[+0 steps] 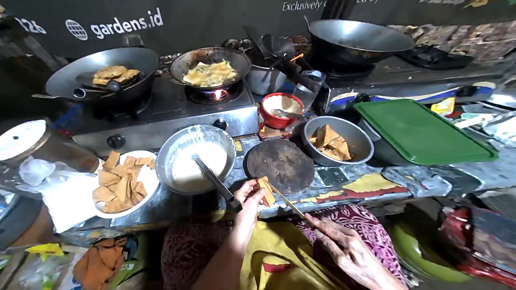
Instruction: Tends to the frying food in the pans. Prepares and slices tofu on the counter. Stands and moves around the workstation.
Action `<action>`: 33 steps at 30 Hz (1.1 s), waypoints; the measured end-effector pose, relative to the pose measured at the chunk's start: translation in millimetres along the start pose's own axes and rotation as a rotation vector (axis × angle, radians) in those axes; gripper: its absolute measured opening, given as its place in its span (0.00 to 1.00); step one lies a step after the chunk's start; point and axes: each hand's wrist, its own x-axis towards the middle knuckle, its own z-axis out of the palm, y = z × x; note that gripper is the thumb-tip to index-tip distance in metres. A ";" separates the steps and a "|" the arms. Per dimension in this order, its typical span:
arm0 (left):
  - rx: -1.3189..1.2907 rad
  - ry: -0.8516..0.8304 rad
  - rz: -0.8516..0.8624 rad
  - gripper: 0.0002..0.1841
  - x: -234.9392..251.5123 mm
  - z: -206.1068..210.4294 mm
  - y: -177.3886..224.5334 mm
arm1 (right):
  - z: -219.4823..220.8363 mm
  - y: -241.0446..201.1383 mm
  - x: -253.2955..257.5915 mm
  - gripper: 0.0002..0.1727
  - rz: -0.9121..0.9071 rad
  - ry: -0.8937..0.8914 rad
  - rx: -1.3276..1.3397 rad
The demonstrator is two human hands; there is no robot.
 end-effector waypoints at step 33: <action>0.337 -0.287 0.387 0.15 9.5 -20.0 2.7 | -24.1 -5.2 17.2 0.24 0.293 -0.371 0.207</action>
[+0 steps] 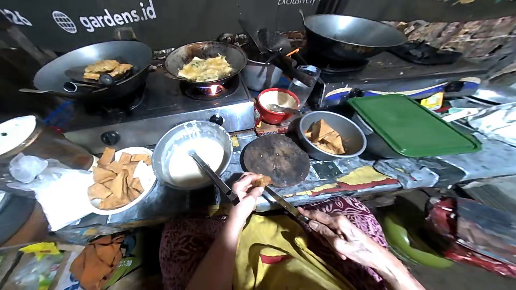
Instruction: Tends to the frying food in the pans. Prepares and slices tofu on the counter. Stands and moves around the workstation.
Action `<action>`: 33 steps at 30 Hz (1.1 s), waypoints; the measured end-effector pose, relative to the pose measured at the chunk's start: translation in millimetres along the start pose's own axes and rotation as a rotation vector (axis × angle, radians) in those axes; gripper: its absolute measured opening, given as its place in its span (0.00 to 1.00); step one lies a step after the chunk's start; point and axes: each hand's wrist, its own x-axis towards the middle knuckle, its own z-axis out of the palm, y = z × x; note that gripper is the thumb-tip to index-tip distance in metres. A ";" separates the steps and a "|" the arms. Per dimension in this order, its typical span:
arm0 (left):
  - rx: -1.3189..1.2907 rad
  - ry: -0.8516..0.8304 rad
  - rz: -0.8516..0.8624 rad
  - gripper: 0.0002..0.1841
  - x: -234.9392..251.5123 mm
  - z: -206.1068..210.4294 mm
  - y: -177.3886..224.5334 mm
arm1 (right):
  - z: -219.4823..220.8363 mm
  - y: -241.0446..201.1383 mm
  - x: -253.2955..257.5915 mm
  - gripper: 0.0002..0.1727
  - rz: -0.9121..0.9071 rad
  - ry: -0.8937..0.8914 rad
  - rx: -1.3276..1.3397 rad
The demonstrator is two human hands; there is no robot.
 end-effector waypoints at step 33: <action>-0.430 0.285 -0.398 0.14 10.1 -0.4 4.3 | -10.0 40.9 151.7 0.21 0.031 0.322 -0.495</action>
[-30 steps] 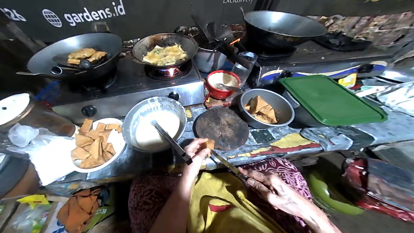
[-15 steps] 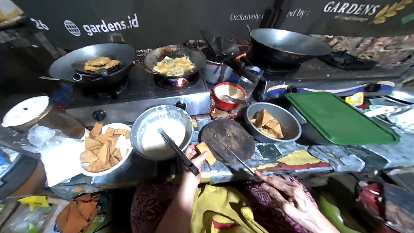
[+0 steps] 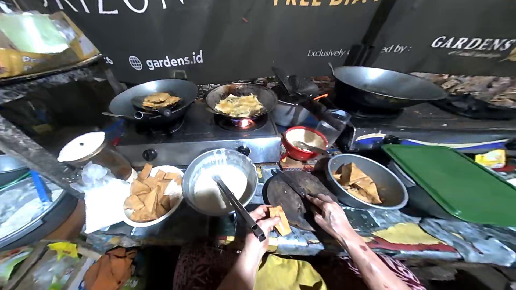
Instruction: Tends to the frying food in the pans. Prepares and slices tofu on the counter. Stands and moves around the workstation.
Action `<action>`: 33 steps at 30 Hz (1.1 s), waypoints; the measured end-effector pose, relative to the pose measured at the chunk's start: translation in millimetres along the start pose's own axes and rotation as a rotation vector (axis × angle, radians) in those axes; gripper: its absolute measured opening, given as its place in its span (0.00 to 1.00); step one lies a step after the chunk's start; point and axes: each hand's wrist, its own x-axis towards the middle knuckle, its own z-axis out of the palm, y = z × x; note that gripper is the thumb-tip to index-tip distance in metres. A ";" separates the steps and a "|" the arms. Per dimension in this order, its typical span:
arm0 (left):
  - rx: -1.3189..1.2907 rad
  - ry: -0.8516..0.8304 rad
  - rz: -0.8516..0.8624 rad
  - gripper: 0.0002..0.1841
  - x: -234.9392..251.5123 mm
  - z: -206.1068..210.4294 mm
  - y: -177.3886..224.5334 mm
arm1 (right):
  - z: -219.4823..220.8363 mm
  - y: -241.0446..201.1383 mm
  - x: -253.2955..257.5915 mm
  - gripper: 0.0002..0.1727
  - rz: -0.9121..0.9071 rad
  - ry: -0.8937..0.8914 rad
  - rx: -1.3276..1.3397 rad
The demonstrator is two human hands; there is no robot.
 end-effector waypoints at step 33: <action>0.027 -0.369 -0.002 0.19 -8.9 -1.0 -18.7 | -15.3 -17.3 -49.1 0.07 0.093 0.323 0.749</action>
